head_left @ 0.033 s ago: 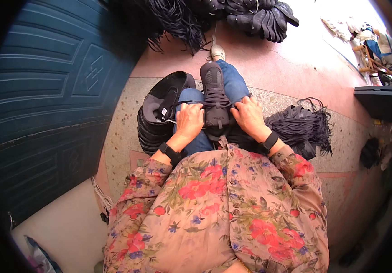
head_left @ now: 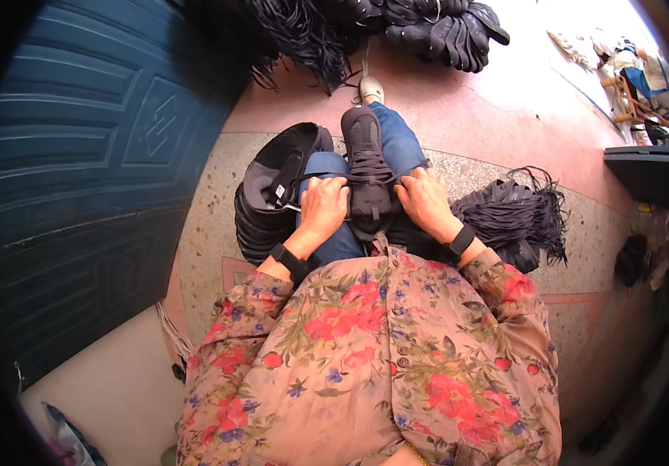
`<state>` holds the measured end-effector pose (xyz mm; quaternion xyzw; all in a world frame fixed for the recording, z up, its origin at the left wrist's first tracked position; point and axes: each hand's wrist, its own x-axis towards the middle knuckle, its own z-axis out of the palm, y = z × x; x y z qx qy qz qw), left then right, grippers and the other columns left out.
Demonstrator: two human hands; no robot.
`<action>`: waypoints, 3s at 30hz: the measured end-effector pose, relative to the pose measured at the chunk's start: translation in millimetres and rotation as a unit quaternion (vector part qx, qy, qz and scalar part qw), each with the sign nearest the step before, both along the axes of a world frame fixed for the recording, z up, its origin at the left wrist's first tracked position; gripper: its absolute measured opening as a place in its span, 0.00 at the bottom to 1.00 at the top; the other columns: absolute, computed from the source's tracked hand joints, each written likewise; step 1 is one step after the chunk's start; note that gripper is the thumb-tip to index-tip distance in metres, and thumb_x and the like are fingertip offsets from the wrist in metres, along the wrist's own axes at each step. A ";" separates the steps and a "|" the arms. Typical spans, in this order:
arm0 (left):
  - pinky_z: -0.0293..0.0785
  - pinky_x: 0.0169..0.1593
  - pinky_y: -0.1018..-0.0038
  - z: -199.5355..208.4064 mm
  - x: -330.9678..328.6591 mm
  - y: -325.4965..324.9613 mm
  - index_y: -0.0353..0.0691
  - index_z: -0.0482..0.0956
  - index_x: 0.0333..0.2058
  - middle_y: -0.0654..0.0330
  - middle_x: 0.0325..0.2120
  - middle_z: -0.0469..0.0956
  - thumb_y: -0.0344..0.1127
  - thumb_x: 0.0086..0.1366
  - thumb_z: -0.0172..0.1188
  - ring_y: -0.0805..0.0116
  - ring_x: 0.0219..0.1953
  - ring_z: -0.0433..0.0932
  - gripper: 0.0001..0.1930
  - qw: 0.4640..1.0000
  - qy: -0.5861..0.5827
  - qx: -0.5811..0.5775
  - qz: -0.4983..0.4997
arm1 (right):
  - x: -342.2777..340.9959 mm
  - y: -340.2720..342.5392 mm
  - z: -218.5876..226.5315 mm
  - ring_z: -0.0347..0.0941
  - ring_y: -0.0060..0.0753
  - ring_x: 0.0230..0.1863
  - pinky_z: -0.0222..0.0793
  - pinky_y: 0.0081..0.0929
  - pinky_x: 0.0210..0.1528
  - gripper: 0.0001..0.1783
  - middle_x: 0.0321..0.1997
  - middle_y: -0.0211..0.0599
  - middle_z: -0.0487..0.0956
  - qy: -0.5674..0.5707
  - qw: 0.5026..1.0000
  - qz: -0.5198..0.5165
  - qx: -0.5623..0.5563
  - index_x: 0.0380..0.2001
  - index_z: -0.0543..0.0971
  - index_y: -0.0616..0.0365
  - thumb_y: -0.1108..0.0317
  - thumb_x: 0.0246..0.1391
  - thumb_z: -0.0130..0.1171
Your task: The recorder is sitting on the floor lacing and tying black shoes.
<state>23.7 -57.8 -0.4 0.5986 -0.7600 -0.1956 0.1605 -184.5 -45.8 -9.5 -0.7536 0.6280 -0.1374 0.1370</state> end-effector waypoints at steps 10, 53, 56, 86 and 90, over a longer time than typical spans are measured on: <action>0.72 0.23 0.69 11.8 -55.4 -60.7 0.35 0.71 0.42 0.48 0.25 0.76 0.31 0.56 0.52 0.61 0.14 0.74 0.14 0.978 0.137 0.121 -0.100 | 1.2 3.0 -10.1 0.65 0.46 0.35 0.59 0.41 0.35 0.09 0.28 0.42 0.71 -0.113 0.991 -0.021 0.075 0.26 0.75 0.58 0.65 0.48 0.51; 0.63 0.12 0.81 29.4 11.6 -55.7 0.44 0.52 0.57 0.55 0.34 0.75 0.25 0.56 0.48 0.78 0.10 0.66 0.29 0.918 0.170 0.354 -0.048 | 41.5 -6.7 7.7 0.75 0.42 0.30 0.68 0.32 0.33 0.11 0.25 0.52 0.76 -0.378 0.908 -0.007 0.181 0.31 0.77 0.62 0.65 0.48 0.51; 0.63 0.14 0.81 22.3 16.6 -52.6 0.41 0.54 0.56 0.60 0.24 0.75 0.27 0.55 0.52 0.79 0.12 0.66 0.29 0.919 0.207 0.335 -0.037 | 53.3 -5.0 7.4 0.75 0.46 0.27 0.70 0.37 0.29 0.10 0.23 0.48 0.76 -0.179 0.980 0.025 0.087 0.34 0.75 0.57 0.67 0.49 0.48; 0.71 0.34 0.72 39.6 -3.2 -60.8 0.36 0.74 0.37 0.56 0.24 0.76 0.34 0.52 0.56 0.65 0.28 0.76 0.13 0.982 0.093 0.139 -0.088 | -33.1 -45.5 305.1 0.44 0.15 0.08 0.39 0.14 0.05 0.14 0.14 0.25 0.53 -0.887 0.320 0.173 0.284 0.22 0.54 0.53 0.64 0.62 0.27; 0.68 0.41 0.75 65.4 -28.5 -72.0 0.39 0.76 0.39 0.60 0.30 0.78 0.37 0.48 0.64 0.70 0.36 0.74 0.18 0.866 0.319 0.292 -0.252 | -13.0 -53.7 295.6 0.46 0.17 0.11 0.43 0.15 0.09 0.12 0.16 0.25 0.53 -0.882 0.302 0.204 0.300 0.24 0.56 0.55 0.64 0.61 0.30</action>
